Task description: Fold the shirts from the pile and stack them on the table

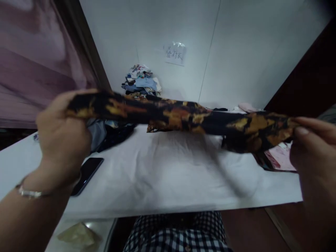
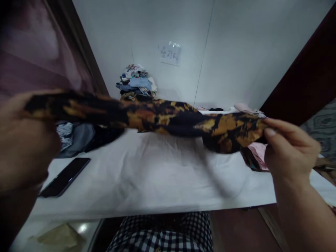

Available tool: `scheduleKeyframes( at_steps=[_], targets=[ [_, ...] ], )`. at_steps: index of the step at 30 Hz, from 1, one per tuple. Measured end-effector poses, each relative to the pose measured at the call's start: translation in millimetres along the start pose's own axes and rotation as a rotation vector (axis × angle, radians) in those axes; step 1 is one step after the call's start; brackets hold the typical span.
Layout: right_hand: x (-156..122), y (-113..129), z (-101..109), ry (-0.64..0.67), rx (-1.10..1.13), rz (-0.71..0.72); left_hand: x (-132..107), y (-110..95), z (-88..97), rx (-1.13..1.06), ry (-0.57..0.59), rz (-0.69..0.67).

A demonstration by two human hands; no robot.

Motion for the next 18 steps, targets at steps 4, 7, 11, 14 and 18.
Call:
scheduleKeyframes(
  at_steps=[4, 7, 11, 14, 18],
  targets=[
    [-35.4, -40.8, 12.4, 0.178, -0.014, -0.309, -60.8, 43.3, 19.1, 0.050, 0.092, 0.070],
    [-62.4, -80.2, 11.3, 0.362, 0.008, -0.562, -99.9, 78.4, 13.1, 0.071, 0.303, 0.077],
    [-99.0, -110.2, 5.3, 0.523, 0.059, -0.822, -138.3, 113.6, 4.6, 0.059, 0.469, 0.240],
    [-111.9, -114.0, 3.8, 0.565, 0.061, -0.891, -153.6, 122.7, 5.3, -0.059, 0.560, 0.382],
    [-103.4, -113.2, -5.6, 0.610, 0.054, -0.896, -156.7, 130.5, 1.9, -0.222, 0.660, 0.670]
  ],
)
Point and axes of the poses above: each hand's wrist, its own x-axis towards the middle knuckle, its own z-axis out of the back of the hand, y = z × x, the point moved 5 cm from there along x, towards the middle knuckle, and after that the axes turned 8 degrees about -x, right-handed, at the moved point
